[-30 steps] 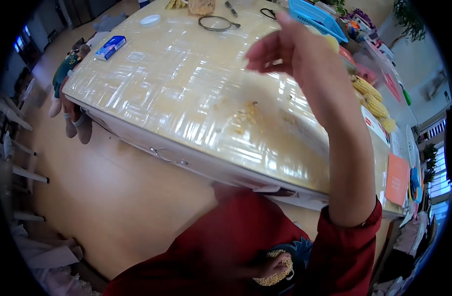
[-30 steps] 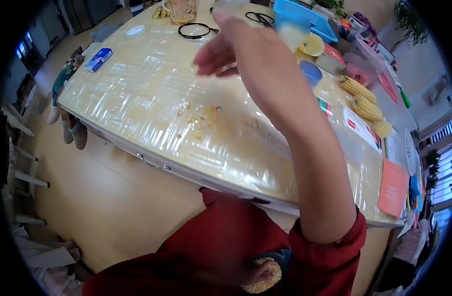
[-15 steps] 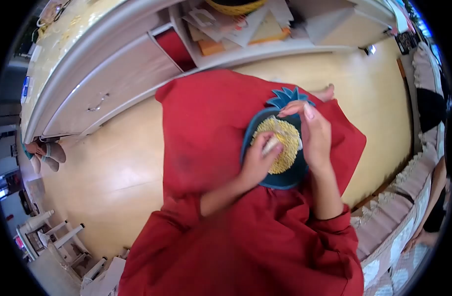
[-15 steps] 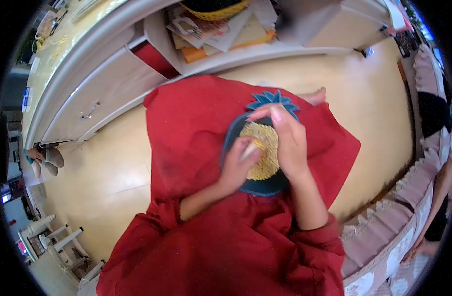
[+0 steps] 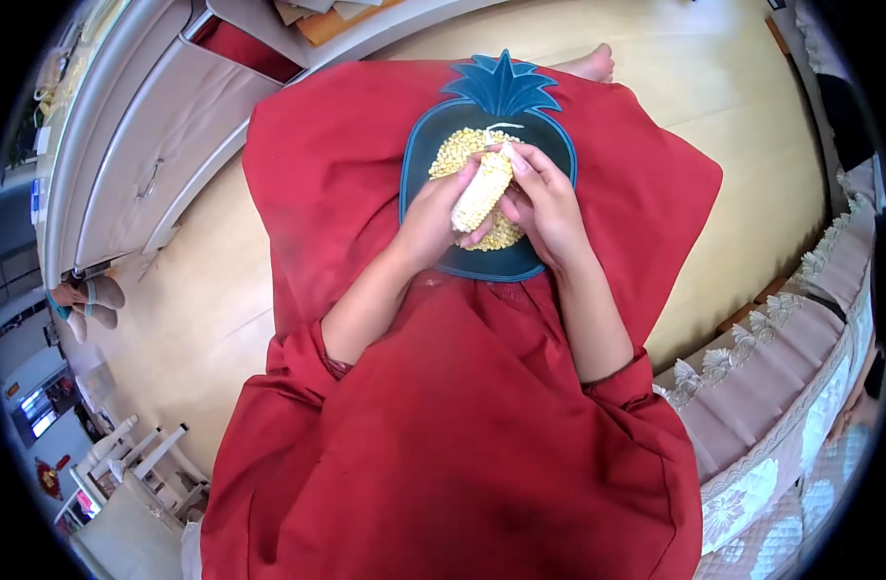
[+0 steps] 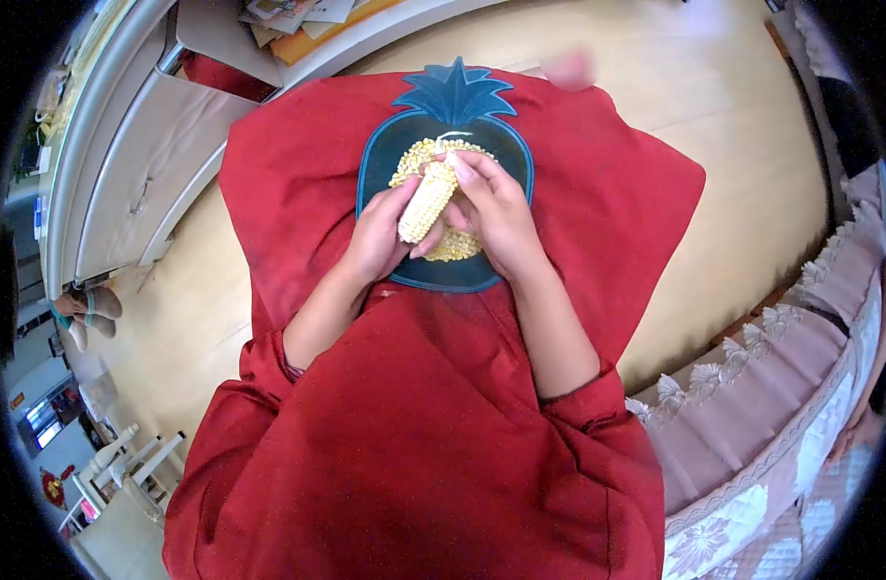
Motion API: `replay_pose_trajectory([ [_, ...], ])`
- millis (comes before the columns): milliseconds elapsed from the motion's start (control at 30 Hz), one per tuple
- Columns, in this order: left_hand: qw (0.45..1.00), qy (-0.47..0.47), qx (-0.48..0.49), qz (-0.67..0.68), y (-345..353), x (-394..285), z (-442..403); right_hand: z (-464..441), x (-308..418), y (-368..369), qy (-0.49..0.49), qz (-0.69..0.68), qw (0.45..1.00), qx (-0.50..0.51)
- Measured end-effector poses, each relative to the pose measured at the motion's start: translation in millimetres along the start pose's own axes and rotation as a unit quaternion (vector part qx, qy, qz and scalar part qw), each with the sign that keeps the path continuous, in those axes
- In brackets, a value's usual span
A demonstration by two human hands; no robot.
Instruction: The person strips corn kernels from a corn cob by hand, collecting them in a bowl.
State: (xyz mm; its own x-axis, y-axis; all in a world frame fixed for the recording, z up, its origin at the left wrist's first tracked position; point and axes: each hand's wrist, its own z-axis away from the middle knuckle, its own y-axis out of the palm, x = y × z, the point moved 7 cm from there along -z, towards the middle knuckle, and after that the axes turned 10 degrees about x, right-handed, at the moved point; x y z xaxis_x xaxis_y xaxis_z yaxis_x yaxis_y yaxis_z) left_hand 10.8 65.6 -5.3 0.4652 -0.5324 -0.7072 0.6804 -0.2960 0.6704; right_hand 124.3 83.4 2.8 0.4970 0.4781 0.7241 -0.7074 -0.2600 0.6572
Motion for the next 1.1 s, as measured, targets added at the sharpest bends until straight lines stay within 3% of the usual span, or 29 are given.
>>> replay_pose_trajectory([
  [233,0.996,-0.074,0.044,-0.027,13,9,1,-9,-4,-16,-0.045,-0.085,0.994,-0.06],
  [333,0.995,-0.094,0.004,-0.025,12,8,2,-10,-6,-12,-0.022,-0.108,0.992,-0.056],
  [433,0.998,-0.064,-0.01,0.008,12,8,-1,-10,-1,0,-0.012,-0.134,0.991,-0.017],
  [533,0.999,-0.031,-0.01,-0.025,14,5,-4,-9,-6,0,0.018,-0.067,0.998,-0.005],
  [633,0.996,-0.059,-0.044,-0.045,2,13,-3,-12,-9,-6,0.017,-0.083,0.996,-0.004],
  [733,0.996,-0.075,-0.031,-0.025,5,15,-2,-11,-9,-5,0.021,-0.084,0.995,-0.041],
  [1100,0.989,-0.1,0.102,0.047,23,17,-1,-9,-8,-3,0.039,-0.047,0.998,-0.008],
])
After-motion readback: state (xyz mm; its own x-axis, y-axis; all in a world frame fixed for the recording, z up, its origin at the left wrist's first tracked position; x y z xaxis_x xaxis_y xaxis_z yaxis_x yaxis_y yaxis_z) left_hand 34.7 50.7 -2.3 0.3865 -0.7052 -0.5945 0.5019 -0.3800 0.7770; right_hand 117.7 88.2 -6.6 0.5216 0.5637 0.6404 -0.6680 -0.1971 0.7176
